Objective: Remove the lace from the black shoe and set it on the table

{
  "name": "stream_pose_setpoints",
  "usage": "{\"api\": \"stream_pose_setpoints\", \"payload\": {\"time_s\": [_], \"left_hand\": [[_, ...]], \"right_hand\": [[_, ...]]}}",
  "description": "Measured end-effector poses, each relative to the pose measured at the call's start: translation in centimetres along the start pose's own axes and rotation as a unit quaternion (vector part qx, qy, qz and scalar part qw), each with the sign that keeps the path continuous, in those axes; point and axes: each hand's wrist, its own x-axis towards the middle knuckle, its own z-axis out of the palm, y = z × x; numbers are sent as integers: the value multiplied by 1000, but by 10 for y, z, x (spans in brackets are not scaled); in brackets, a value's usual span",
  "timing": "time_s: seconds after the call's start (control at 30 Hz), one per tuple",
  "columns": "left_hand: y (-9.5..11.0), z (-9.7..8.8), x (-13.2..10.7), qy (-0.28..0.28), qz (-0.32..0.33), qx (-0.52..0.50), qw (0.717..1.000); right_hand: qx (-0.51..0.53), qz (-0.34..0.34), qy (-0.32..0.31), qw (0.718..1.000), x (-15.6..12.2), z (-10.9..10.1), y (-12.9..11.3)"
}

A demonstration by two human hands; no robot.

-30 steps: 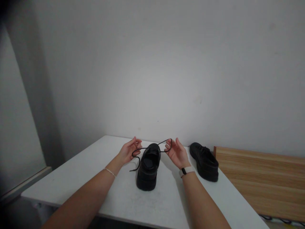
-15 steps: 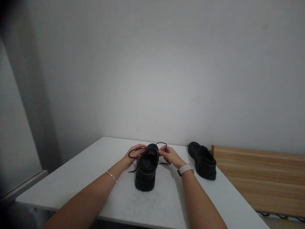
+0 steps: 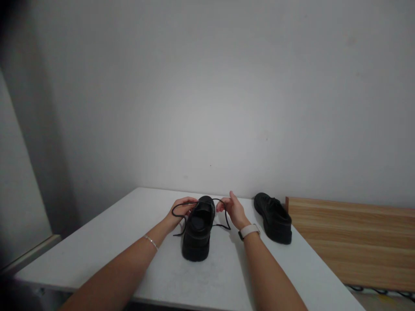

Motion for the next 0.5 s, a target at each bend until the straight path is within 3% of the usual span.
{"api": "stream_pose_setpoints", "payload": {"time_s": [0.17,0.37,0.5], "left_hand": [[-7,3,6,14,3,12,1000],[-11,3,8,10,43,47,998],[-15,4,11,39,94,87,991]], "right_hand": [[-38,2,46,998,8,8,23],[-90,9,34,995,10,9,25],[-149,-28,59,987,10,14,26]]}}
